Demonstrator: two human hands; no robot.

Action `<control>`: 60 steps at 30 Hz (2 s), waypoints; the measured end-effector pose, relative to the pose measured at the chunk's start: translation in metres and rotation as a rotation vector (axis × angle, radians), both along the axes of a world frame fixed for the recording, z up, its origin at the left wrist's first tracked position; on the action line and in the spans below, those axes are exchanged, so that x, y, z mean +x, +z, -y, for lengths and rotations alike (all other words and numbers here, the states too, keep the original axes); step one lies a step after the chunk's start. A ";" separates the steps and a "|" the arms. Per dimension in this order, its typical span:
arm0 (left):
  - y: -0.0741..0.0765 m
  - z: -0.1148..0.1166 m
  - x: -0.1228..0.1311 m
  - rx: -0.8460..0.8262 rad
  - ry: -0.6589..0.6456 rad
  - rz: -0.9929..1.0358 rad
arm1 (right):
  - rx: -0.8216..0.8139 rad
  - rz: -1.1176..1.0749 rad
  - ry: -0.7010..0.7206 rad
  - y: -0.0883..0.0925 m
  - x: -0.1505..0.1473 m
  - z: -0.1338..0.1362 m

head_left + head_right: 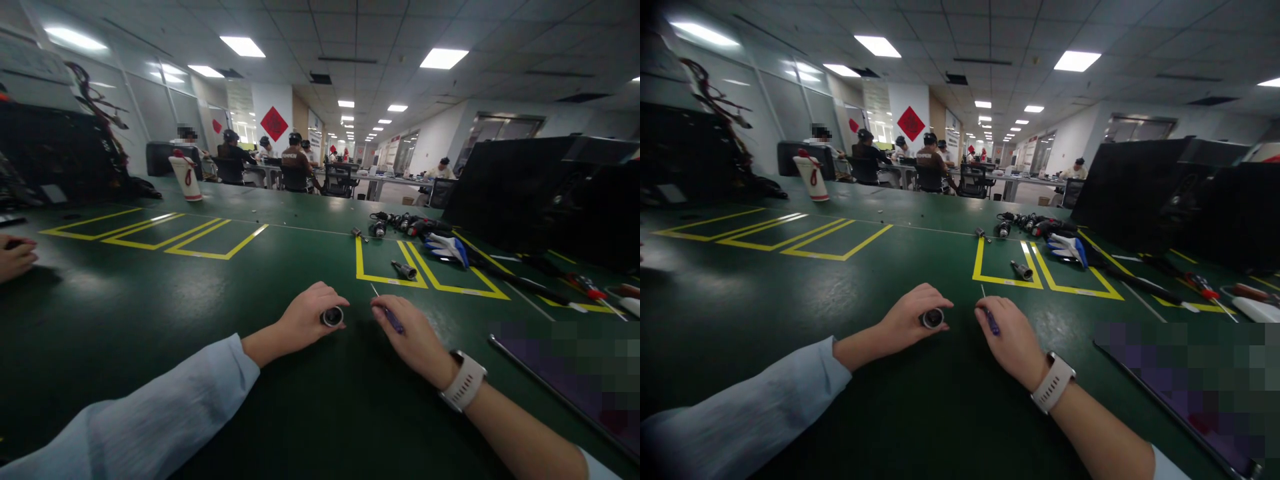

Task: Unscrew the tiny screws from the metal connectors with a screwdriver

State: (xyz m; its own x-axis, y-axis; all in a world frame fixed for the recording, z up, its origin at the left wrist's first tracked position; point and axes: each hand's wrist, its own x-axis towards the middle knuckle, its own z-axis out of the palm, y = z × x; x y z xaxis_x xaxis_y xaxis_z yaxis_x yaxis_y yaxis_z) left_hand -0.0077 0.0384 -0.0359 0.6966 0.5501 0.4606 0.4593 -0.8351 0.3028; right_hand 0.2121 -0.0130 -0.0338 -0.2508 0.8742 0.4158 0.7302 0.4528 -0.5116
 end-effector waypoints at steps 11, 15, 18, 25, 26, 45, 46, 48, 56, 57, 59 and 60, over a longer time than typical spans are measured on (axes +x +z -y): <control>-0.006 -0.001 0.006 -0.380 0.020 0.049 | -0.244 -0.562 0.194 0.017 -0.026 0.041; -0.004 0.000 0.008 -0.367 0.018 0.014 | -0.333 -0.505 0.137 0.014 -0.032 0.044; -0.004 0.001 0.010 -0.343 0.042 -0.019 | -0.330 -0.424 0.099 0.012 -0.034 0.044; -0.006 0.003 0.009 -0.271 -0.035 -0.094 | -0.517 -0.727 0.134 0.008 -0.033 0.036; -0.005 0.003 0.009 -0.282 -0.035 -0.095 | -0.570 -0.832 0.140 0.007 -0.032 0.034; -0.008 0.002 0.008 -0.229 -0.008 -0.117 | -0.702 -1.069 0.151 0.000 -0.032 0.030; -0.007 0.002 0.008 -0.245 -0.008 -0.111 | -0.735 -1.132 0.160 -0.001 -0.032 0.029; -0.007 0.002 0.008 -0.273 -0.007 -0.096 | -0.778 -1.209 0.184 -0.003 -0.032 0.027; -0.006 0.002 0.009 -0.276 0.086 -0.112 | -0.661 -1.133 0.171 -0.006 -0.030 0.028; -0.006 0.002 0.009 -0.270 0.104 -0.121 | -0.618 -1.086 0.169 -0.006 -0.029 0.029; -0.006 0.003 0.009 -0.260 0.115 -0.140 | -0.531 -0.971 0.168 -0.006 -0.029 0.031; -0.006 0.003 0.009 -0.255 0.110 -0.151 | -0.483 -0.897 0.165 -0.005 -0.029 0.032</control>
